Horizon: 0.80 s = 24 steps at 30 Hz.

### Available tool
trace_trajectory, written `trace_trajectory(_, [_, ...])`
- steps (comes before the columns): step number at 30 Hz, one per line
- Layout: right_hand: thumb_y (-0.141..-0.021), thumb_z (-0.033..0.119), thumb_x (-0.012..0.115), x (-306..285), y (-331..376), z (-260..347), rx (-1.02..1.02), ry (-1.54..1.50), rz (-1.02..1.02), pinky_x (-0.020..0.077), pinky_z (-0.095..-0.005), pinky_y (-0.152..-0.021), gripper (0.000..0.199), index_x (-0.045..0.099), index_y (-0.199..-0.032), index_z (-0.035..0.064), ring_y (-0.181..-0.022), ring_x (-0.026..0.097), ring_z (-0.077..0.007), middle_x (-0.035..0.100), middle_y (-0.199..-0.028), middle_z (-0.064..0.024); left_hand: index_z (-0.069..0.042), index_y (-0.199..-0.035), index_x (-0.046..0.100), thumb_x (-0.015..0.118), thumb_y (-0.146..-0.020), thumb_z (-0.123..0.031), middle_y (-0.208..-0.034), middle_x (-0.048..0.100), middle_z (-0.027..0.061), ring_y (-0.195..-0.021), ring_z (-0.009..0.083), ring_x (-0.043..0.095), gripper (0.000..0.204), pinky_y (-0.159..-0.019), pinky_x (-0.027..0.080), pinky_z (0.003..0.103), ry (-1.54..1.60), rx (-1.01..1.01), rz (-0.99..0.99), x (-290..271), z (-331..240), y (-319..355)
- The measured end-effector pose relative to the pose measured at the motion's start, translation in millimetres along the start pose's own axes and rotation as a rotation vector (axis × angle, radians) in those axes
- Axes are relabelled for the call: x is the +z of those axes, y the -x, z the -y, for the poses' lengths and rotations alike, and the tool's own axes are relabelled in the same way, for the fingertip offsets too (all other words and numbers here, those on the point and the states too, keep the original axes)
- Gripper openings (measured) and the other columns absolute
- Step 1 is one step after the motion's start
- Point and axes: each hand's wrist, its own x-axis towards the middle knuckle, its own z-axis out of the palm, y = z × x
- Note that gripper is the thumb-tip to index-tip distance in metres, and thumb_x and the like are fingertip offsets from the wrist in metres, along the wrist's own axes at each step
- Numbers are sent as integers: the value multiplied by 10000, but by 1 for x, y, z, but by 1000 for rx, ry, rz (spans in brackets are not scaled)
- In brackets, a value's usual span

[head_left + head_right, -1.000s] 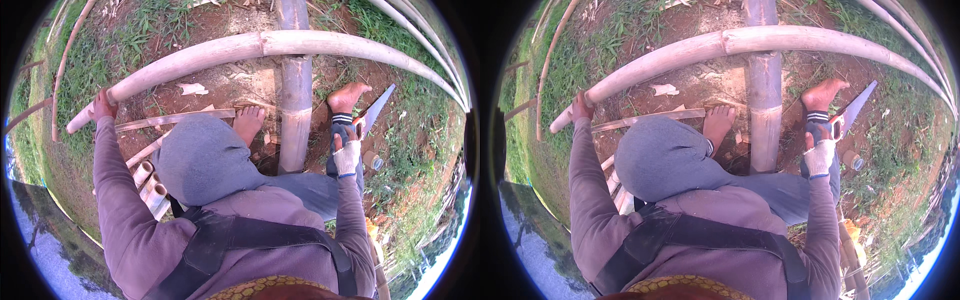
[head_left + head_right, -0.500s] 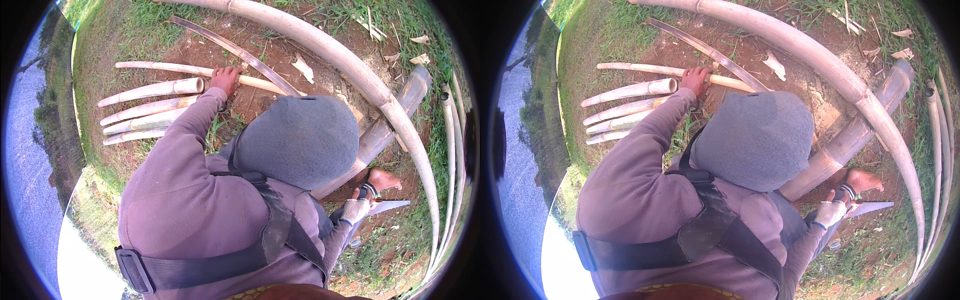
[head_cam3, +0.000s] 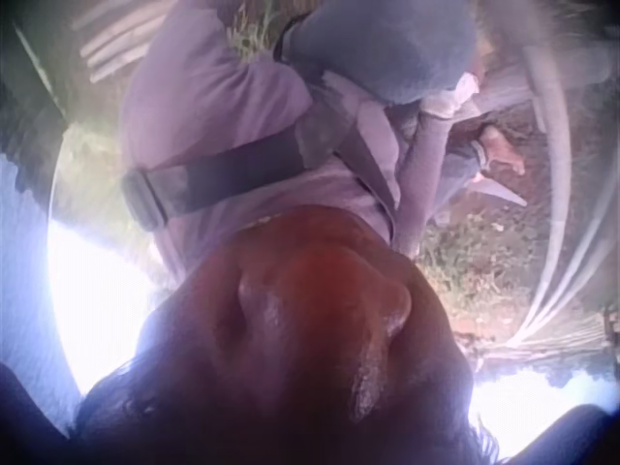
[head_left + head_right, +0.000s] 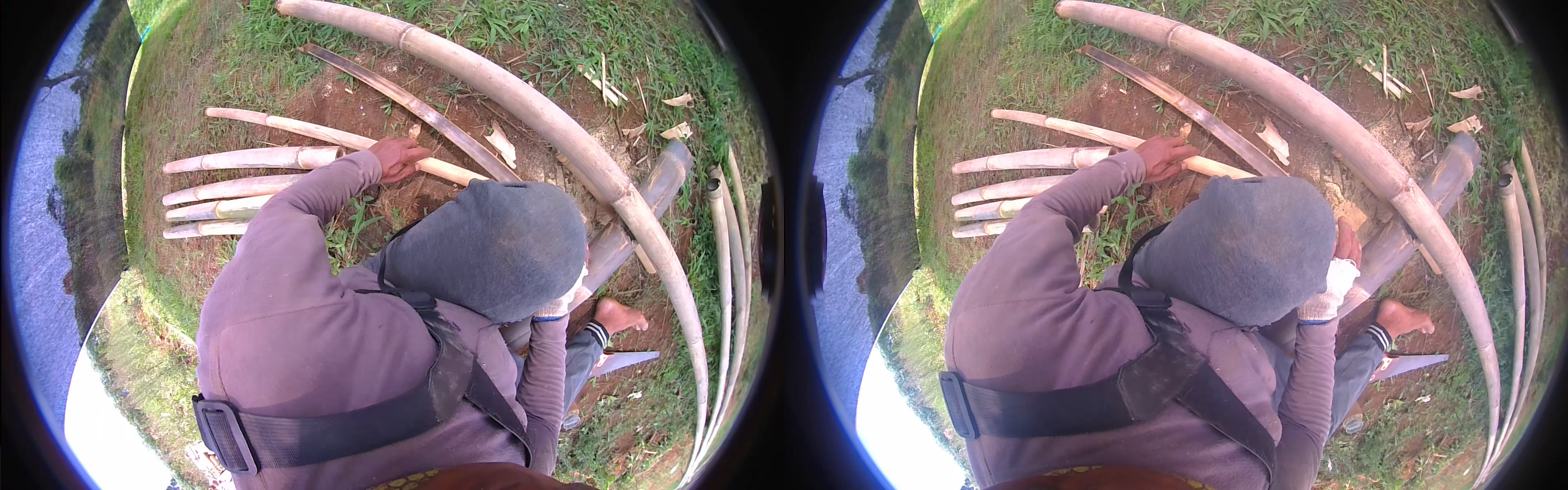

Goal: The person sits on the ground and uses a hand saw to cut long bamboo poles into shorter sections. They hold the bamboo with their left hand and saw with their right hand, placing cut pieces aside on the ground.

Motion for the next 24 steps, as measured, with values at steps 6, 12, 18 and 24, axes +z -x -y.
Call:
trace_trajectory(6, [-972,234,659,-1,-59,36,-278,217,-110,450,-504,-1079,512,595,-1463,105,-1262,605,-329,618,-1384,-123,-234,-1529,531,724,-935,-291,-1075,652,127,-1044,375,707,627,-884,582,494,-29,150,-38,-44,-93,-40])
trace_trajectory(12, [-901,232,691,-46,-82,17,-162,153,222,513,-496,-895,577,607,-1463,133,-1044,692,-321,695,-1173,-99,-240,-1474,573,731,-924,-306,-1140,688,139,-1061,380,710,575,-884,572,514,6,276,-131,-55,-106,-69])
trace_trajectory(18, [-897,219,783,-87,-98,-5,-223,162,101,537,-498,-768,512,672,-1381,97,-879,693,-364,685,-976,-147,-226,-1307,648,733,-935,-491,-1002,676,124,-958,369,720,464,-849,560,515,-53,436,-203,-95,-135,-137])
trace_trajectory(24, [-952,217,756,-99,-100,-41,-159,148,29,539,-518,-815,460,680,-1389,94,-914,686,-399,695,-1035,-176,-230,-1313,656,720,-946,-480,-1023,686,129,-956,385,723,448,-861,556,527,-54,484,-237,-103,-160,-185])
